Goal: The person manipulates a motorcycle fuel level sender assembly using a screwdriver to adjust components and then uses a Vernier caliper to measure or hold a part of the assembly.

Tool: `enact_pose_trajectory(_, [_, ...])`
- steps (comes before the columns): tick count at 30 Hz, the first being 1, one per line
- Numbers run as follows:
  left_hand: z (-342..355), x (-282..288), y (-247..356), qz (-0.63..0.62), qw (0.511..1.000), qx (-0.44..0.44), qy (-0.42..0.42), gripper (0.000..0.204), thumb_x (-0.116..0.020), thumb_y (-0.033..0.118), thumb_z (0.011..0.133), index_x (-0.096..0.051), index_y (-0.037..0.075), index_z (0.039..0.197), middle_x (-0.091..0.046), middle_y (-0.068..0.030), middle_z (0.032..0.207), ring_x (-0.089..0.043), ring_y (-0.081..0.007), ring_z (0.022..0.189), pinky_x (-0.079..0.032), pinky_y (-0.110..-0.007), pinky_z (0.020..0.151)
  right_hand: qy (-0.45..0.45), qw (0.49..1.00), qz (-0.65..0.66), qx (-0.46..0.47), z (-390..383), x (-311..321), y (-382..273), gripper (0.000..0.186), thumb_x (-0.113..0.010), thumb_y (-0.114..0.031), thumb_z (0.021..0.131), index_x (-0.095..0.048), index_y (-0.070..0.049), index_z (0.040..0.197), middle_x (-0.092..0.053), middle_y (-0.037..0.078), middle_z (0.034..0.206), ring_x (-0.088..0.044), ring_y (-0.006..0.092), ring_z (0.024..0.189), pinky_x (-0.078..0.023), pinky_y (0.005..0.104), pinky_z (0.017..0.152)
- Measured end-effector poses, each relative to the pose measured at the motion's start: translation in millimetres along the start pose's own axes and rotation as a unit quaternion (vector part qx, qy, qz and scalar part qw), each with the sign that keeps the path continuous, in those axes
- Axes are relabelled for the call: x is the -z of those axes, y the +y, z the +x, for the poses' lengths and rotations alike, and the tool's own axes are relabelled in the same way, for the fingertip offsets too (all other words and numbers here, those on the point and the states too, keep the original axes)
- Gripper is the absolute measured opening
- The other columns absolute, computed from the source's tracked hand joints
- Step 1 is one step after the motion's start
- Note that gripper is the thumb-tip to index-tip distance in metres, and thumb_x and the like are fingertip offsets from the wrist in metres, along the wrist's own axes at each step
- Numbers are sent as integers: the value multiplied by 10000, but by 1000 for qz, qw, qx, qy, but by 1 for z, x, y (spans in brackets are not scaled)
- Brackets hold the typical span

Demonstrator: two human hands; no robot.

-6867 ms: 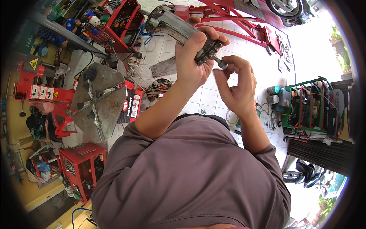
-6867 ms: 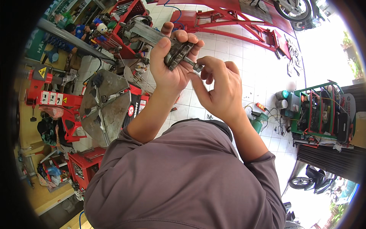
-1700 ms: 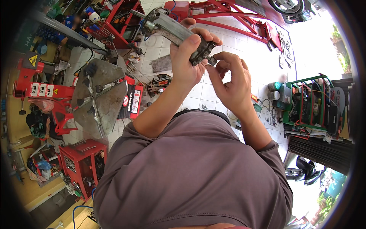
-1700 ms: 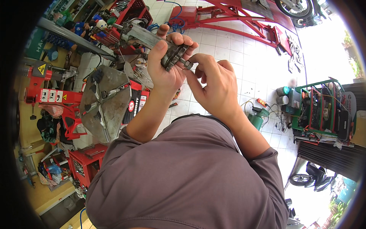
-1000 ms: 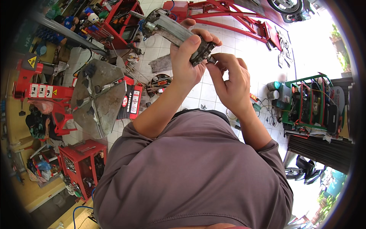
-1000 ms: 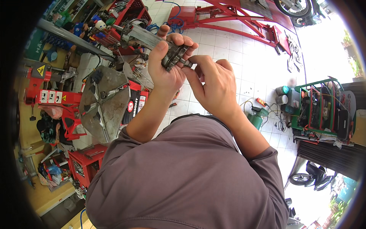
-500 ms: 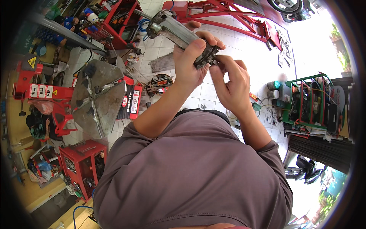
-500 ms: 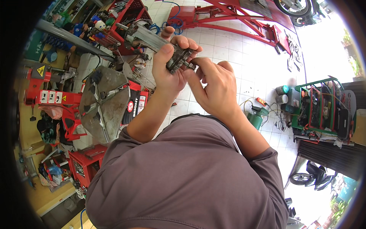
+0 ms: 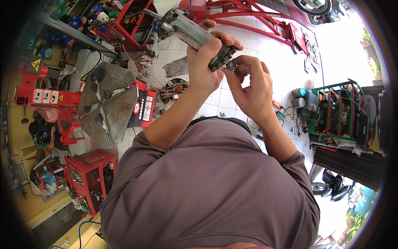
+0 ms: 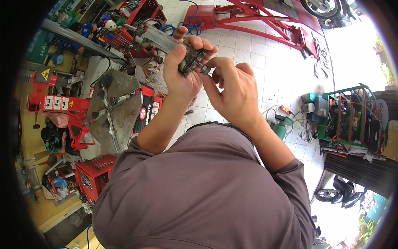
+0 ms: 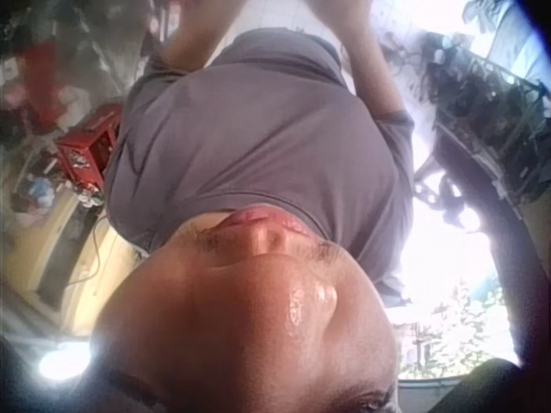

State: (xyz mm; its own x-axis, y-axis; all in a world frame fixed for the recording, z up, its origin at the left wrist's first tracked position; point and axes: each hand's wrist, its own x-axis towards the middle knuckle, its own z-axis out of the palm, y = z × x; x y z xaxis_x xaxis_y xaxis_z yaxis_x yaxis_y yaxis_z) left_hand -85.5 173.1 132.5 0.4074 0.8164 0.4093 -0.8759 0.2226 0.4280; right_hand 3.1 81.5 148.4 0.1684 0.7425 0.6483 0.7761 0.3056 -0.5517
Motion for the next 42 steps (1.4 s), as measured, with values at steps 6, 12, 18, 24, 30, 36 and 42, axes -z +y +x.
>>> enact_pose_trajectory(6, [-1, 0, -4, -21, 1000, 5, -12, 463, -576, 125, 859, -331, 1, 1231, -609, -120, 862, -642, -265, 847, -522, -405, 829, -19, 1000, -20, 11, -1, 7, 2, 252, -707, -149, 789, -576, -69, 989, -561, -7, 594, -546, 125, 507, -394, 283, 632])
enact_pose_trajectory(12, [0, -2, -4, -2, 1000, 0, -5, 455, -563, 133, 866, -325, 6, 1233, -611, -115, 862, -644, -254, 843, -524, -410, 825, -25, 998, -44, 20, -6, 4, 12, 275, -721, -179, 774, -582, -65, 982, -560, -1, 584, -547, 129, 498, -393, 285, 628])
enact_pose_trajectory(18, [-1, 3, -6, -17, 1000, 10, -4, 455, -557, 135, 867, -322, 9, 1235, -610, -112, 859, -648, -255, 848, -530, -402, 821, 2, 1000, 11, -25, -2, 5, -3, 198, -691, -166, 806, -587, -74, 948, -564, 7, 578, -548, 137, 489, -379, 287, 618])
enact_pose_trajectory(24, [-4, 1, -5, -25, 1000, 19, 2, 449, -548, 137, 872, -323, 14, 1242, -610, -109, 870, -648, -261, 851, -534, -397, 821, -62, 995, -75, 28, -7, 4, 11, 202, -698, -164, 801, -590, -66, 941, -565, 8, 575, -557, 142, 496, -385, 291, 622])
enact_pose_trajectory(30, [-4, 6, -4, -5, 1000, 10, 6, 442, -546, 138, 876, -333, 15, 1243, -609, -110, 873, -649, -257, 857, -536, -403, 831, 24, 998, 36, -45, -2, -6, -2, 142, -648, -177, 846, -593, -48, 870, -553, 28, 548, -530, 173, 470, -375, 305, 608])
enact_pose_trajectory(36, [-4, 5, -4, -12, 1000, 22, 11, 451, -559, 150, 868, -340, 9, 1236, -610, -109, 865, -647, -260, 850, -530, -395, 823, -36, 999, -7, -24, -5, -4, 6, 139, -662, -161, 833, -593, -52, 885, -539, 13, 543, -520, 165, 466, -376, 301, 610])
enact_pose_trajectory(42, [-3, 5, -3, 13, 1000, 12, 25, 459, -569, 149, 863, -342, 9, 1236, -611, -111, 855, -646, -262, 841, -528, -401, 820, -2, 999, 18, -37, -6, -7, 6, 205, -699, -167, 809, -575, -70, 942, -549, -7, 562, -529, 126, 480, -398, 278, 633])
